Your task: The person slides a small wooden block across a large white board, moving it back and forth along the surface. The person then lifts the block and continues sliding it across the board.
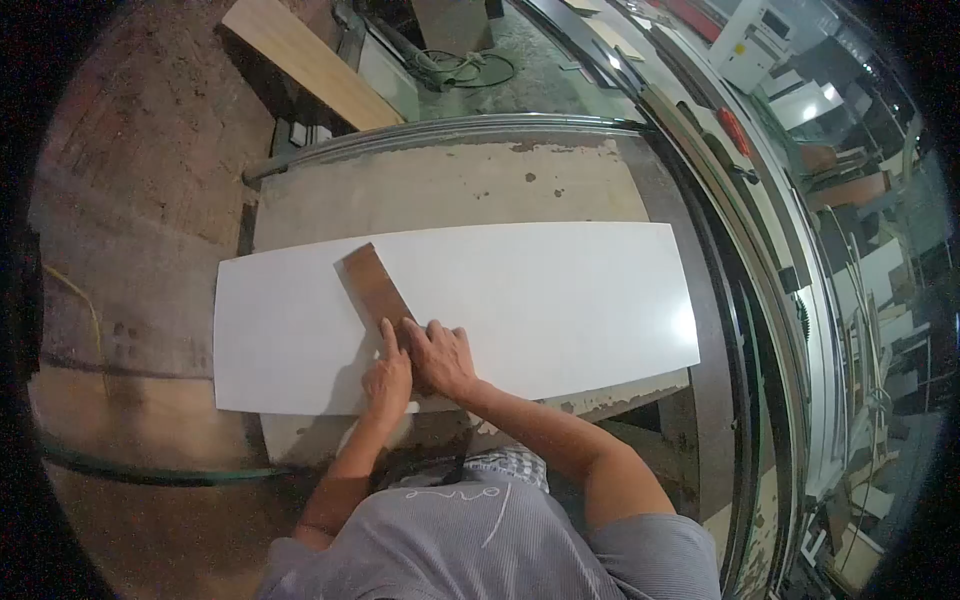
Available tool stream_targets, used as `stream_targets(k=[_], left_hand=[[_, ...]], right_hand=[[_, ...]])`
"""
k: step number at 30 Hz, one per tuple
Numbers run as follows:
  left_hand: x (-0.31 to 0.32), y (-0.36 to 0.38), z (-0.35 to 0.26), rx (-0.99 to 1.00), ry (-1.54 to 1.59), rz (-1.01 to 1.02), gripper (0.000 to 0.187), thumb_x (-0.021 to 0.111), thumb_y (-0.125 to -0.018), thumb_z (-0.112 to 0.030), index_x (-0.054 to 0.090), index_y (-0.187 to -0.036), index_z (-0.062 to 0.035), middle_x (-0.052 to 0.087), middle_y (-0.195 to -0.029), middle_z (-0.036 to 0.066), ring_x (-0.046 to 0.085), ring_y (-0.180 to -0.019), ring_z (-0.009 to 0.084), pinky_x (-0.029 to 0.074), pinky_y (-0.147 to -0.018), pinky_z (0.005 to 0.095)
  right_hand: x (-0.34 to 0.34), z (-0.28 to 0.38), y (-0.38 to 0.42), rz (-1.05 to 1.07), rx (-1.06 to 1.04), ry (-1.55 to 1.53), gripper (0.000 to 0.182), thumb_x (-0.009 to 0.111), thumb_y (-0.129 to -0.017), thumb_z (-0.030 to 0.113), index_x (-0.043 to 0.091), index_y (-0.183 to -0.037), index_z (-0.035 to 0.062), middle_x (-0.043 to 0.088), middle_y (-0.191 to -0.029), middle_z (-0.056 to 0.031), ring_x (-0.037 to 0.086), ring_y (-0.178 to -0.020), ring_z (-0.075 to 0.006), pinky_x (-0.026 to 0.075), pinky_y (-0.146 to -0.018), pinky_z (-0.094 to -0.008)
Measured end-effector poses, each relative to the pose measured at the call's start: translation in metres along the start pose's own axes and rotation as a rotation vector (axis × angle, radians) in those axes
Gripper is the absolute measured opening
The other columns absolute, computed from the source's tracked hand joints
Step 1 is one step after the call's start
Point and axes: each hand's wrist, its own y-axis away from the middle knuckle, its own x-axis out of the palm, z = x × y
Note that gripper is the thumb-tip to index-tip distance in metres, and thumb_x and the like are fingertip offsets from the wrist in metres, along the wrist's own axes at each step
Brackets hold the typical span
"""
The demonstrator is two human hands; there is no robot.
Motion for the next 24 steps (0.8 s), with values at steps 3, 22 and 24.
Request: stream_targets(k=[3,22,24], left_hand=[[-0.002,-0.034,0.005,0.007,-0.013,-0.089,0.062,0.040,-0.094,-0.028,0.009,-0.143,-0.0064,0.062,-0.063,0.020,0.062,-0.057,0.0355,0.050,-0.055,0.0448],[-0.028,-0.188,0.007,-0.029,-0.049,-0.069,0.059,0.036,-0.092,-0.017,0.008,-0.144,-0.0119,0.063,-0.096,0.025,0.063,-0.088,0.0368,0.048,-0.080,0.0465],[-0.027,-0.189,0.006,-0.032,-0.040,-0.085,0.058,0.036,-0.092,-0.017,0.008,-0.143,-0.0114,0.063,-0.096,0.025,0.063,-0.088,0.0368,0.047,-0.081,0.0466]], right_hand=[[-0.002,-0.003,-0.035,0.040,-0.005,0.003,0.046,0.051,-0.084,0.023,0.041,-0.128,0.0123,0.054,-0.089,-0.0095,0.055,-0.080,-0.0249,0.036,-0.072,-0.0396],[0.016,-0.032,-0.178,-0.039,0.053,0.079,0.046,0.050,-0.085,0.027,0.040,-0.129,0.0157,0.054,-0.100,-0.0115,0.055,-0.091,-0.0246,0.038,-0.076,-0.0389],[0.017,-0.032,-0.177,-0.044,0.054,0.069,0.045,0.049,-0.086,0.027,0.040,-0.129,0.0162,0.054,-0.100,-0.0119,0.054,-0.091,-0.0249,0.038,-0.076,-0.0388]])
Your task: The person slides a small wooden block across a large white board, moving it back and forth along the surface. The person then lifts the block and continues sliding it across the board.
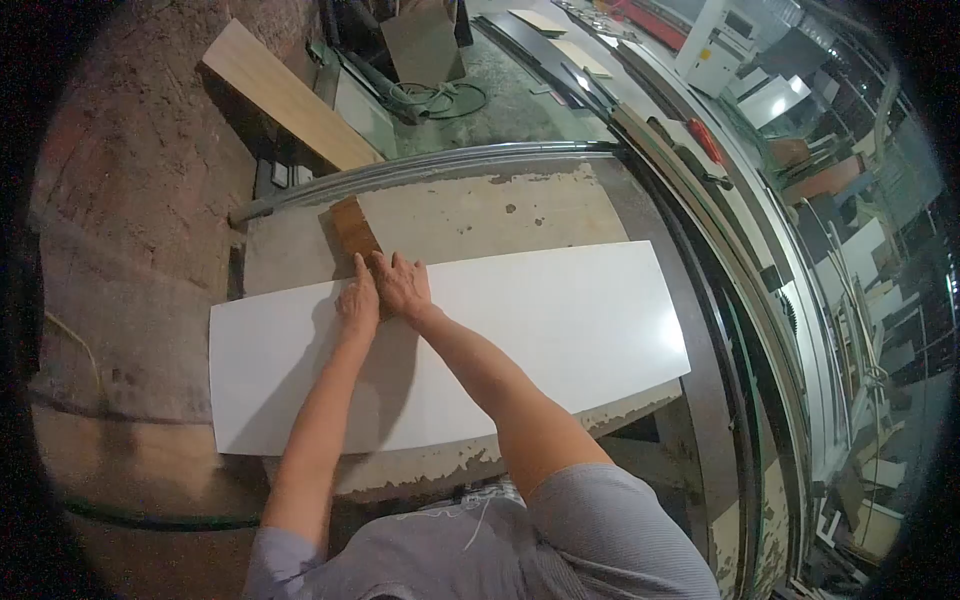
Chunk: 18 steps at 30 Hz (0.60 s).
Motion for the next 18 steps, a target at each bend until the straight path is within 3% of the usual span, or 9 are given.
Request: stream_targets(k=[8,10,13,18], left_hand=[[0.013,0.029,-0.006,0.064,0.047,-0.055,0.057,0.036,-0.091,-0.017,0.012,-0.142,-0.0087,0.064,-0.089,0.024,0.064,-0.083,0.0369,0.049,-0.076,0.0465],[0.019,0.045,-0.010,0.068,0.039,-0.068,0.057,0.036,-0.091,-0.017,0.013,-0.142,-0.0086,0.064,-0.088,0.024,0.064,-0.082,0.0370,0.050,-0.074,0.0464],[0.023,0.070,-0.016,0.084,0.048,-0.088,0.056,0.036,-0.091,-0.017,0.013,-0.142,-0.0085,0.064,-0.087,0.024,0.064,-0.081,0.0370,0.051,-0.072,0.0464],[0.032,0.118,-0.028,0.062,0.097,-0.084,0.057,0.036,-0.091,-0.018,0.012,-0.142,-0.0096,0.064,-0.087,0.025,0.064,-0.078,0.0375,0.051,-0.070,0.0467]], right_hand=[[-0.008,0.004,0.035,-0.042,0.067,0.012,0.035,0.044,-0.089,0.025,0.044,-0.123,0.0167,0.055,-0.093,-0.0112,0.056,-0.082,-0.0269,0.038,-0.072,-0.0407],[-0.006,-0.002,0.050,-0.141,0.010,0.059,0.033,0.043,-0.089,0.024,0.045,-0.121,0.0166,0.055,-0.090,-0.0104,0.057,-0.076,-0.0272,0.039,-0.069,-0.0412],[-0.014,-0.004,0.076,-0.053,0.066,0.092,0.036,0.042,-0.091,0.026,0.041,-0.125,0.0175,0.055,-0.092,-0.0100,0.057,-0.084,-0.0251,0.040,-0.072,-0.0408],[-0.029,-0.004,0.124,-0.029,0.046,0.083,0.036,0.042,-0.090,0.026,0.040,-0.126,0.0173,0.055,-0.092,-0.0110,0.056,-0.084,-0.0262,0.040,-0.072,-0.0415]])
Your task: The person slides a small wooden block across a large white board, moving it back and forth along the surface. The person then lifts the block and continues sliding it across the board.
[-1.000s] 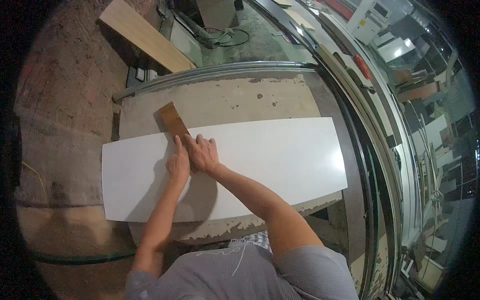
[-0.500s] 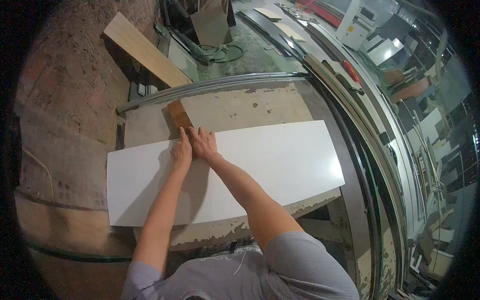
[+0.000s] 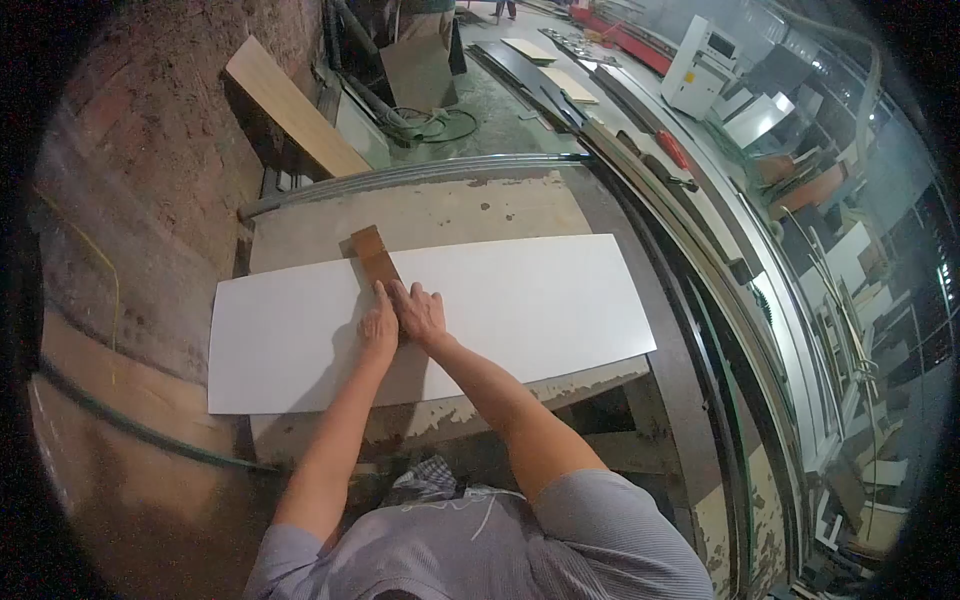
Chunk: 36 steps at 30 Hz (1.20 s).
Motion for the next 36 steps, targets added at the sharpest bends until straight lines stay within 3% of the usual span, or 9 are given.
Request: stream_targets(k=[3,5,10,13,15,20,28,31,36], left_hand=[[0.003,0.035,-0.007,0.018,-0.032,0.021,0.057,0.036,-0.092,-0.019,0.011,-0.142,-0.0098,0.063,-0.088,0.026,0.064,-0.082,0.0381,0.051,-0.072,0.0470],[0.003,0.057,-0.012,0.007,-0.042,0.034,0.058,0.036,-0.092,-0.018,0.010,-0.143,-0.0097,0.063,-0.090,0.027,0.063,-0.083,0.0379,0.050,-0.074,0.0473],[-0.004,0.113,-0.016,-0.067,0.048,0.187,0.060,0.036,-0.093,-0.017,0.005,-0.143,-0.0067,0.063,-0.095,0.025,0.062,-0.088,0.0382,0.046,-0.081,0.0473],[-0.004,0.143,-0.005,-0.041,0.002,0.240,0.064,0.039,-0.090,-0.011,0.004,-0.141,0.0009,0.062,-0.093,0.027,0.063,-0.084,0.0361,0.050,-0.074,0.0435],[0.010,0.159,0.009,-0.014,-0.055,0.106,0.065,0.040,-0.089,-0.011,0.004,-0.142,-0.0005,0.062,-0.094,0.027,0.063,-0.084,0.0365,0.049,-0.072,0.0452],[-0.006,0.190,0.023,-0.062,-0.117,0.078,0.064,0.040,-0.090,-0.013,0.006,-0.143,-0.0031,0.064,-0.092,0.025,0.064,-0.081,0.0345,0.050,-0.071,0.0438],[-0.012,0.172,0.050,-0.102,-0.075,0.080,0.065,0.043,-0.088,-0.014,0.010,-0.143,-0.0032,0.065,-0.088,0.022,0.065,-0.078,0.0323,0.051,-0.070,0.0432],[-0.026,0.147,0.062,-0.117,-0.066,0.085,0.064,0.042,-0.088,-0.014,0.011,-0.143,-0.0030,0.065,-0.088,0.021,0.065,-0.078,0.0321,0.050,-0.070,0.0437],[-0.036,0.091,0.081,-0.126,0.009,0.086,0.062,0.041,-0.089,-0.016,0.013,-0.142,-0.0038,0.065,-0.089,0.021,0.065,-0.078,0.0331,0.050,-0.072,0.0451]], right_hand=[[-0.007,-0.002,0.033,-0.006,-0.017,-0.009,0.037,0.044,-0.090,0.025,0.040,-0.126,0.0173,0.055,-0.091,-0.0111,0.056,-0.082,-0.0272,0.041,-0.070,-0.0421],[-0.009,-0.004,0.057,-0.085,-0.034,-0.009,0.035,0.047,-0.087,0.024,0.043,-0.122,0.0180,0.054,-0.088,-0.0113,0.057,-0.071,-0.0293,0.039,-0.067,-0.0418],[-0.015,0.002,0.113,-0.073,-0.042,-0.014,0.038,0.048,-0.085,0.020,0.043,-0.123,0.0159,0.055,-0.089,-0.0133,0.059,-0.075,-0.0299,0.040,-0.068,-0.0432],[-0.019,0.017,0.141,-0.043,-0.082,0.050,0.043,0.048,-0.085,0.018,0.042,-0.127,0.0180,0.055,-0.089,-0.0114,0.060,-0.074,-0.0284,0.043,-0.067,-0.0430],[-0.011,0.023,0.153,-0.010,-0.082,0.034,0.042,0.046,-0.086,0.019,0.041,-0.128,0.0174,0.055,-0.091,-0.0119,0.061,-0.078,-0.0289,0.043,-0.069,-0.0433],[-0.013,0.051,0.172,0.065,-0.104,0.011,0.040,0.046,-0.088,0.020,0.041,-0.127,0.0157,0.056,-0.096,-0.0125,0.061,-0.082,-0.0293,0.042,-0.073,-0.0438],[-0.005,0.076,0.145,0.022,-0.174,0.104,0.037,0.050,-0.085,0.019,0.044,-0.121,0.0151,0.058,-0.090,-0.0089,0.062,-0.079,-0.0273,0.041,-0.070,-0.0424],[0.002,0.090,0.117,0.136,-0.120,0.110,0.036,0.045,-0.089,0.021,0.043,-0.125,0.0160,0.057,-0.095,-0.0105,0.061,-0.082,-0.0276,0.041,-0.072,-0.0426],[0.027,0.097,0.059,0.011,-0.123,0.065,0.037,0.048,-0.087,0.021,0.044,-0.124,0.0173,0.057,-0.093,-0.0107,0.061,-0.077,-0.0275,0.040,-0.069,-0.0409]])
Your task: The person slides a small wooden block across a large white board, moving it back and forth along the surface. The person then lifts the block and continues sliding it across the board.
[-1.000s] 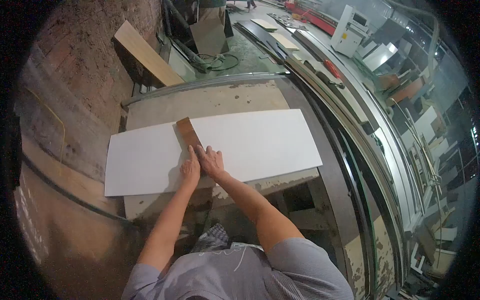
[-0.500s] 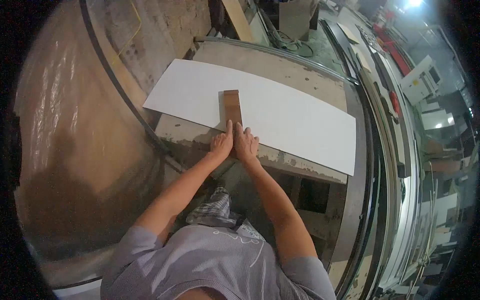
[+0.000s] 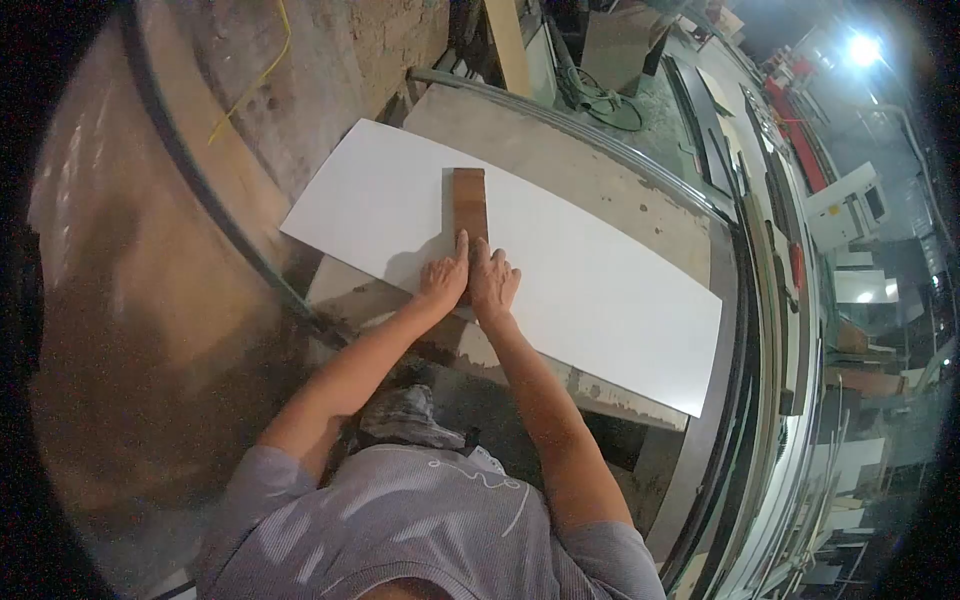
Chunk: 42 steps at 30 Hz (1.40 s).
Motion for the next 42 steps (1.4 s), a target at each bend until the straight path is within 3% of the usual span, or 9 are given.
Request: stream_targets(k=[3,5,13,16,19,21,23,29,42], left_hand=[[-0.004,-0.042,0.000,0.007,0.042,-0.021,0.062,0.039,-0.089,-0.013,0.010,-0.143,-0.0052,0.062,-0.090,0.028,0.064,-0.080,0.0382,0.050,-0.073,0.0468],[-0.005,-0.070,-0.002,-0.018,0.039,-0.015,0.061,0.039,-0.088,-0.017,0.012,-0.143,-0.0068,0.065,-0.091,0.022,0.064,-0.081,0.0345,0.049,-0.075,0.0462],[-0.006,-0.168,-0.011,0.071,-0.005,-0.052,0.061,0.039,-0.088,-0.016,0.014,-0.142,-0.0043,0.065,-0.095,0.020,0.063,-0.087,0.0318,0.047,-0.078,0.0447],[-0.013,-0.196,-0.018,0.091,0.037,-0.032,0.060,0.038,-0.090,-0.014,0.010,-0.142,-0.0050,0.060,-0.099,0.029,0.061,-0.090,0.0392,0.047,-0.079,0.0486],[-0.021,-0.211,-0.026,0.151,-0.001,-0.005,0.060,0.039,-0.090,-0.014,0.012,-0.142,-0.0040,0.060,-0.099,0.029,0.061,-0.089,0.0383,0.047,-0.078,0.0469],[-0.018,-0.221,-0.031,0.169,-0.067,-0.060,0.055,0.038,-0.089,-0.016,0.022,-0.140,-0.0051,0.066,-0.094,0.017,0.064,-0.088,0.0296,0.047,-0.079,0.0443],[-0.011,-0.226,-0.034,0.168,-0.078,-0.088,0.054,0.037,-0.089,-0.016,0.022,-0.140,-0.0053,0.066,-0.094,0.017,0.064,-0.088,0.0293,0.047,-0.078,0.0441],[-0.008,-0.205,-0.040,0.176,-0.094,-0.077,0.053,0.036,-0.090,-0.017,0.023,-0.140,-0.0061,0.065,-0.097,0.017,0.064,-0.089,0.0284,0.047,-0.078,0.0434],[0.020,-0.016,-0.055,0.180,-0.089,-0.032,0.059,0.039,-0.089,-0.014,0.016,-0.142,-0.0041,0.066,-0.094,0.017,0.064,-0.084,0.0294,0.048,-0.077,0.0432]], right_hand=[[0.003,-0.004,-0.036,0.049,0.047,-0.009,0.038,0.047,-0.088,0.021,0.043,-0.126,0.0176,0.056,-0.093,-0.0120,0.061,-0.080,-0.0279,0.039,-0.069,-0.0403],[0.005,-0.007,-0.060,0.052,0.065,-0.017,0.036,0.046,-0.089,0.022,0.044,-0.125,0.0175,0.056,-0.094,-0.0122,0.061,-0.081,-0.0278,0.039,-0.070,-0.0399],[0.027,-0.033,-0.145,-0.034,0.129,-0.007,0.036,0.046,-0.089,0.023,0.045,-0.125,0.0184,0.055,-0.096,-0.0103,0.062,-0.082,-0.0263,0.040,-0.069,-0.0403],[0.029,-0.041,-0.169,-0.033,0.163,0.008,0.037,0.047,-0.089,0.023,0.045,-0.125,0.0189,0.055,-0.096,-0.0096,0.060,-0.084,-0.0245,0.040,-0.070,-0.0401],[0.040,-0.055,-0.184,-0.093,0.191,0.002,0.038,0.047,-0.089,0.024,0.045,-0.127,0.0190,0.055,-0.095,-0.0092,0.058,-0.086,-0.0233,0.040,-0.070,-0.0392],[0.045,-0.063,-0.189,-0.106,0.187,0.023,0.038,0.046,-0.089,0.024,0.044,-0.128,0.0192,0.055,-0.095,-0.0090,0.058,-0.087,-0.0231,0.040,-0.071,-0.0395],[0.047,-0.066,-0.189,-0.123,0.182,0.042,0.039,0.045,-0.090,0.024,0.043,-0.128,0.0194,0.054,-0.095,-0.0088,0.057,-0.087,-0.0229,0.039,-0.071,-0.0397],[0.035,-0.062,-0.165,-0.112,0.225,0.032,0.039,0.043,-0.090,0.025,0.041,-0.129,0.0205,0.055,-0.094,-0.0095,0.058,-0.087,-0.0256,0.039,-0.072,-0.0422],[-0.013,-0.048,0.014,-0.022,0.231,0.069,0.041,0.044,-0.089,0.021,0.039,-0.130,0.0186,0.055,-0.093,-0.0114,0.061,-0.079,-0.0274,0.040,-0.069,-0.0408]])
